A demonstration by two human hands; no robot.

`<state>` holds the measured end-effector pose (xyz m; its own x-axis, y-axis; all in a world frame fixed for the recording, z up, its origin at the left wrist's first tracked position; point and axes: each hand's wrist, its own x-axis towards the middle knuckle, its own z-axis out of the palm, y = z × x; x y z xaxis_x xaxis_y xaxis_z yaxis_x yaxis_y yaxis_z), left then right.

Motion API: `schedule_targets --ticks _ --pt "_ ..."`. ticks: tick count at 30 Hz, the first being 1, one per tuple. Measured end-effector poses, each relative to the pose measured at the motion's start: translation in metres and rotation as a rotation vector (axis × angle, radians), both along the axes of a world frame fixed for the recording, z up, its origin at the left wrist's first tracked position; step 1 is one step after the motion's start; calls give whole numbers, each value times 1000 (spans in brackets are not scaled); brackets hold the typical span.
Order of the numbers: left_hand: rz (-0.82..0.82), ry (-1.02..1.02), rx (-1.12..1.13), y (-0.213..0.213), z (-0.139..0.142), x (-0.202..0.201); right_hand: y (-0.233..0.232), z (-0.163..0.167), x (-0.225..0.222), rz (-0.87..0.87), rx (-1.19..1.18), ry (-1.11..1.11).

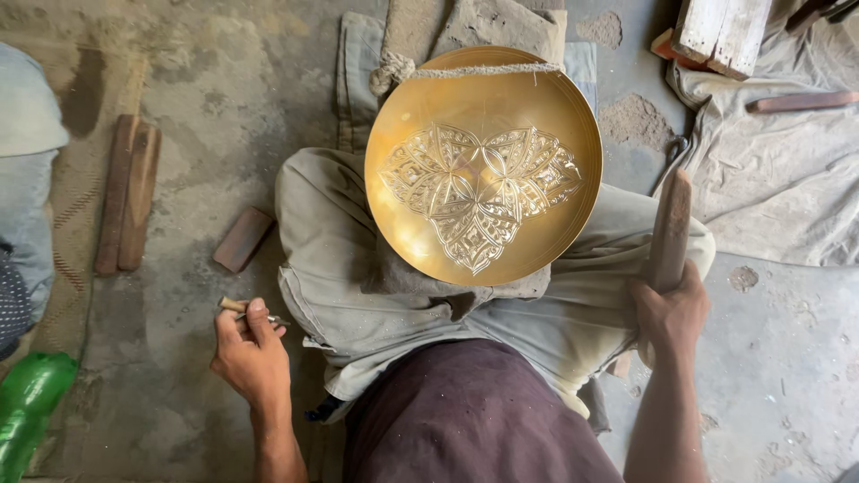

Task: The person sits on the floor with a brass plate resting on their lap and holds a small punch against an embossed floral pattern. They repeatedly strike the punch with a wooden mallet, repositioning the punch across the design to deepen the decorative relief.

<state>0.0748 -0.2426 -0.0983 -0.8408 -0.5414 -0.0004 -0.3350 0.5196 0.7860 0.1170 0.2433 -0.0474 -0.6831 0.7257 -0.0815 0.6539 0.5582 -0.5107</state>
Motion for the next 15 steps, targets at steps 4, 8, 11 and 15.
schedule_targets --ticks 4,8,11,15 --pt "-36 79 139 -3 11 -13 -2 8 8 28 -20 43" --pt "-187 153 245 26 36 -24 -2 11 13 45 11 65" --pt "-369 140 387 62 49 -31 -6 11 10 68 10 100" --pt "-682 131 540 117 55 -56 -12 9 -3 67 27 42"
